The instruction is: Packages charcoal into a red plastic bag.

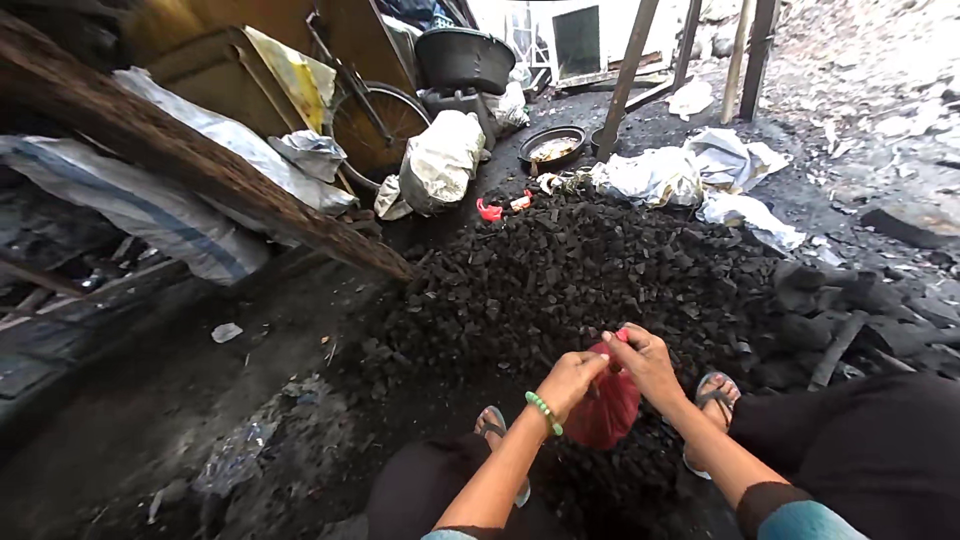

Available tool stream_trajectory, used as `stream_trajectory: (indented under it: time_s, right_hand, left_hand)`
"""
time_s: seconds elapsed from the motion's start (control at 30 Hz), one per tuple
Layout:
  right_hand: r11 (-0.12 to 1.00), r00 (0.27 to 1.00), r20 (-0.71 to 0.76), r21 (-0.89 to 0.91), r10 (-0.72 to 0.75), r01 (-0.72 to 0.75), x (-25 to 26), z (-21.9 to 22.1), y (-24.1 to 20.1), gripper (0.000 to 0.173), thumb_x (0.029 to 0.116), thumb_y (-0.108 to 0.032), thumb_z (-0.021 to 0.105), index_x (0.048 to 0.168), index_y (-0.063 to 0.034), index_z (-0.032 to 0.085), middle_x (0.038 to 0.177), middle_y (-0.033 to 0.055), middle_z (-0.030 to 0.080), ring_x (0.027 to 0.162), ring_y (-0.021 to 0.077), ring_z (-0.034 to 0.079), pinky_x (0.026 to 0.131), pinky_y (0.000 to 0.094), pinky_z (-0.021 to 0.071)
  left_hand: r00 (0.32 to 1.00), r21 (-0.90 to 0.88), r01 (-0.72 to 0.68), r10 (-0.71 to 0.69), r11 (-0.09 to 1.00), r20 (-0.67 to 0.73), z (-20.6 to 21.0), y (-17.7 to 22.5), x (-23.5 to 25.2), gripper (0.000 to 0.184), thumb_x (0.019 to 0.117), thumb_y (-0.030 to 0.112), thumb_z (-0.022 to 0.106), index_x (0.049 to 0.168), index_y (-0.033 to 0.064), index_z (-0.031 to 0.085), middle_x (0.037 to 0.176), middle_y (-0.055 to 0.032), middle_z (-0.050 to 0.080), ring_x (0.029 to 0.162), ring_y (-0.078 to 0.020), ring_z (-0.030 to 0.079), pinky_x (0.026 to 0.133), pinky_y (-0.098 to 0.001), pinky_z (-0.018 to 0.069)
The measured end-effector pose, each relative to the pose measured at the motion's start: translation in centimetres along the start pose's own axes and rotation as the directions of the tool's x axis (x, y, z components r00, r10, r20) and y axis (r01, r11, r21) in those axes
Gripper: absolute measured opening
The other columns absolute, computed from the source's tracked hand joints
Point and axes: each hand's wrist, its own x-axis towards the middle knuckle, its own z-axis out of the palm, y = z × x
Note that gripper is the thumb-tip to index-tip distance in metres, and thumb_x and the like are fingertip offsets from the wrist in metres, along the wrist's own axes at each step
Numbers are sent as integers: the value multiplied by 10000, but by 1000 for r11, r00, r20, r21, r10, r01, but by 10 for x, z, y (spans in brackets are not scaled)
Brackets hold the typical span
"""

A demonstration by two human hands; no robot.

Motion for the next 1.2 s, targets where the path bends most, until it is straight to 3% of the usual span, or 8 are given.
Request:
stream_trajectory:
  time_s: [0.1, 0.23, 0.57, 0.73, 0.8, 0.87, 0.97, 1.2]
  right_hand:
    - [810, 895, 88, -394, -438, 435, 13, -5, 21, 170, 804, -48, 679, 646, 1, 642, 674, 118, 611, 688, 296, 629, 677, 478, 507]
    - [559, 739, 289, -506, -608, 657, 24, -22, 24, 169, 774, -98, 704, 641, -19, 636, 674, 124, 619, 679, 329, 641, 645, 492, 505]
    - [582, 775, 396, -513, -492, 631, 31, -59, 58, 196, 814, -98, 682, 652, 6, 650, 711, 164, 661, 740, 379, 684, 648, 537, 529]
    - [651, 829, 388, -515, -404, 558, 9, -56, 72, 195, 812, -86, 690, 652, 17, 649, 708, 170, 659, 749, 381, 690, 645, 535, 535]
    - [673, 841, 341, -505, -420, 541, 2, -55, 62, 210, 810, -89, 676, 631, 10, 627, 679, 153, 631, 712, 359, 674, 628, 515, 531]
    - [688, 837, 260, -478, -482, 545, -8, -54, 48, 242, 812, -123, 643, 601, -15, 591, 645, 120, 587, 655, 315, 639, 596, 472, 515]
    - [734, 824, 136, -392, -550, 554, -35, -39, 26, 295, 855, -169, 627, 588, -55, 574, 638, 70, 561, 625, 231, 586, 587, 376, 502]
    - [694, 742, 132, -278, -657, 664, -52, -1, -17, 369, 983, -267, 615, 665, -80, 626, 714, 58, 627, 709, 195, 620, 673, 305, 533]
  left_hand:
    - [995, 642, -92, 40, 762, 95, 4, 18, -12, 377, 1084, 255, 480, 1287, -1, 669, 1297, -199, 589, 1123, -313, 633, 998, -470, 512]
    - [983, 776, -113, -45, 620, 178, 13, 32, -31, 405, 1068, 185, 491, 1430, 18, 563, 1329, -215, 602, 1203, -345, 618, 1041, -503, 486]
    - [948, 612, -255, 69, 749, 311, 2, 6, -72, 431, 1006, 60, 474, 1418, 19, 594, 1198, -212, 684, 1093, -306, 654, 998, -428, 489]
    - [977, 454, -102, 3, 885, 215, -4, -14, -70, 330, 1055, 170, 517, 1290, 6, 679, 1220, -160, 705, 1138, -222, 665, 1037, -411, 488]
    - [993, 292, 15, -48, 956, 106, -19, -24, -62, 255, 1039, 208, 572, 1134, 27, 726, 941, -38, 685, 804, -86, 597, 768, -284, 491]
    - [992, -74, 129, -129, 989, 1, -32, -32, -55, 163, 1036, 118, 559, 1013, 30, 694, 654, 70, 486, 498, 4, 388, 469, -155, 332]
    - [963, -498, 140, -235, 856, -133, -37, -25, -45, 189, 1053, 65, 505, 956, 16, 660, 573, 70, 431, 428, 5, 349, 402, -131, 300]
    - [999, -193, 17, -26, 981, -42, -4, -5, -39, 195, 1058, 94, 522, 1131, -2, 674, 731, 8, 590, 519, -12, 436, 484, -167, 371]
